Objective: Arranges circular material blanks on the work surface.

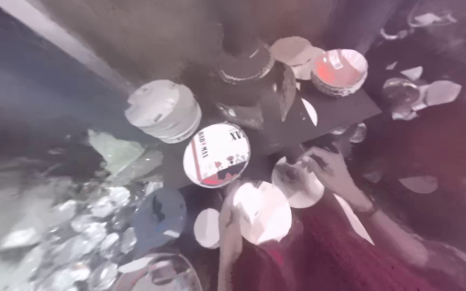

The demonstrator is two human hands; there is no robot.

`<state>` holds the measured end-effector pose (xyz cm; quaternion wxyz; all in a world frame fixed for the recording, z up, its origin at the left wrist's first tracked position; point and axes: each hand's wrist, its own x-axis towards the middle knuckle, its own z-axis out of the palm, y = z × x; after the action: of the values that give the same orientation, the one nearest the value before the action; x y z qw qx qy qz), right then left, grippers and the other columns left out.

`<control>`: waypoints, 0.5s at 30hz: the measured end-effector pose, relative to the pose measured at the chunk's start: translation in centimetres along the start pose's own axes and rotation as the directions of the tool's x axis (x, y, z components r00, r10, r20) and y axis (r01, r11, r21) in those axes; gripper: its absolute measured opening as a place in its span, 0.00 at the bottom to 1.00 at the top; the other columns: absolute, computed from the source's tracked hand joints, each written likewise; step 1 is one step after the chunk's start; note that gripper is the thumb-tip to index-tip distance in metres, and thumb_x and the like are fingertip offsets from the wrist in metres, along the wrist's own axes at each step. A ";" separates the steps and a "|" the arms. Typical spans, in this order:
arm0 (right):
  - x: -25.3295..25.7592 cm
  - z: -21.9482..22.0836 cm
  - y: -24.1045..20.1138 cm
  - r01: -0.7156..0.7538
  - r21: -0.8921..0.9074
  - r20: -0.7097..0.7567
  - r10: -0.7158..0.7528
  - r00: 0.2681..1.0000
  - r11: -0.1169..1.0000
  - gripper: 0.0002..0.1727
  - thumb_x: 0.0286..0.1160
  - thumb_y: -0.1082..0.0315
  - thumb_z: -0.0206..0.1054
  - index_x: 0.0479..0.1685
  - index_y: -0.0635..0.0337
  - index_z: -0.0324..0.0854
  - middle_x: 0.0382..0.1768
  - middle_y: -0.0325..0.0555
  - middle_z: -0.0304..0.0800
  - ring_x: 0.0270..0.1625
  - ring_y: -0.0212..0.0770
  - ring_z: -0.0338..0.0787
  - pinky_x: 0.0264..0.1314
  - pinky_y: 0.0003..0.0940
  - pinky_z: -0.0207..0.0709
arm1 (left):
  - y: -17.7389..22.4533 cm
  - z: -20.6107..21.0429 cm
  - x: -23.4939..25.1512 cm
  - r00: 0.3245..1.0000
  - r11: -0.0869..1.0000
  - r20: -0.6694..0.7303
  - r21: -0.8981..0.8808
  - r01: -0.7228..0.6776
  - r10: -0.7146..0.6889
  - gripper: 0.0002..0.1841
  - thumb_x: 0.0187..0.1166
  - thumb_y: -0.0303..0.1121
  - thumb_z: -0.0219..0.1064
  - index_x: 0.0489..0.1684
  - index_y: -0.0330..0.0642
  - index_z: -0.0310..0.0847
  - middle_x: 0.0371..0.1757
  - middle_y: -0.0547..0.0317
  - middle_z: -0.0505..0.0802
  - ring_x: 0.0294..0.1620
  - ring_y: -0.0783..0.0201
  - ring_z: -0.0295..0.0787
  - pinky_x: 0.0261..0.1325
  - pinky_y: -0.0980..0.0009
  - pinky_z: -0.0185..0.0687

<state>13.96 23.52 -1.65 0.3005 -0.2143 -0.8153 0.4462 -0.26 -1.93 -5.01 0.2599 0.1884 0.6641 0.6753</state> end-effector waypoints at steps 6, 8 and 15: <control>6.8 5.2 -8.0 0.433 -0.153 0.153 -0.412 0.898 0.888 0.09 0.75 0.65 0.72 0.46 0.60 0.91 0.46 0.50 0.94 0.54 0.48 0.93 0.59 0.45 0.85 | 1.8 -3.9 -1.5 0.974 0.989 -0.204 -0.093 -0.115 0.095 0.21 0.80 0.21 0.48 0.71 0.31 0.70 0.54 0.62 0.91 0.49 0.74 0.90 0.51 0.74 0.89; 9.8 8.7 -9.3 0.472 -0.246 0.271 -0.408 0.872 0.846 0.24 0.75 0.53 0.72 0.65 0.59 0.86 0.62 0.56 0.89 0.70 0.58 0.85 0.72 0.55 0.77 | 3.1 -5.5 -2.2 0.948 0.985 -0.287 -0.053 -0.161 0.140 0.23 0.78 0.23 0.49 0.74 0.28 0.67 0.59 0.58 0.89 0.51 0.72 0.89 0.53 0.73 0.88; 13.2 12.9 -9.0 0.309 -0.563 0.236 -0.210 0.949 0.766 0.27 0.80 0.58 0.71 0.73 0.65 0.78 0.74 0.63 0.80 0.77 0.68 0.77 0.73 0.73 0.66 | 5.0 -10.0 -5.2 0.775 0.968 -0.583 0.093 -0.235 0.244 0.17 0.81 0.19 0.46 0.60 0.28 0.77 0.54 0.65 0.92 0.53 0.78 0.88 0.59 0.79 0.84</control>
<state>-5.18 19.31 4.58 0.2114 -0.1461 -0.9565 0.1383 -2.67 -12.97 -0.08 -0.0487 0.0539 0.6873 0.7227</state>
